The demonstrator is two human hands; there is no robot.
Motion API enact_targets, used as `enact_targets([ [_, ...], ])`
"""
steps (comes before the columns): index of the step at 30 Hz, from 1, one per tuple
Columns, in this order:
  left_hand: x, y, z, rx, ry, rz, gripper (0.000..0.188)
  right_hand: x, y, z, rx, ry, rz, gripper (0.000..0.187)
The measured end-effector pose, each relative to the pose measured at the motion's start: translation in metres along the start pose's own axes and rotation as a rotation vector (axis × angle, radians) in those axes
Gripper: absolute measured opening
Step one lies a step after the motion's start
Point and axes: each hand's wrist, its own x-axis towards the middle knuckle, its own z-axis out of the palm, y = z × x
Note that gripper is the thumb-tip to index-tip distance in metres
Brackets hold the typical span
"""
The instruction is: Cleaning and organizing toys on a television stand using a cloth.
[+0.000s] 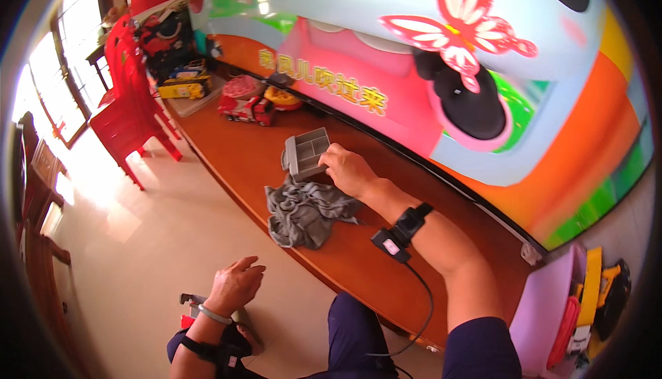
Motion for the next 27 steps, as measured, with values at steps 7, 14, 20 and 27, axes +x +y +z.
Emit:
enact_targets([
  [7,0.008,-0.008,0.000,-0.107,0.025,-0.098,0.019,-0.089,-0.051,-0.172,-0.174,-0.385,-0.300,0.003],
  [14,0.018,-0.116,0.079,-0.296,0.029,0.247,0.037,-0.272,-0.160,-0.381,-0.619,-0.368,0.387,0.011],
  [20,0.037,-0.149,0.113,-0.334,-0.068,0.234,0.050,-0.402,-0.229,-0.434,-0.955,-0.008,0.881,0.015],
  [27,0.054,-0.103,0.102,-0.286,-0.059,0.123,0.050,-0.398,-0.179,-0.408,-1.026,-0.251,0.827,0.015],
])
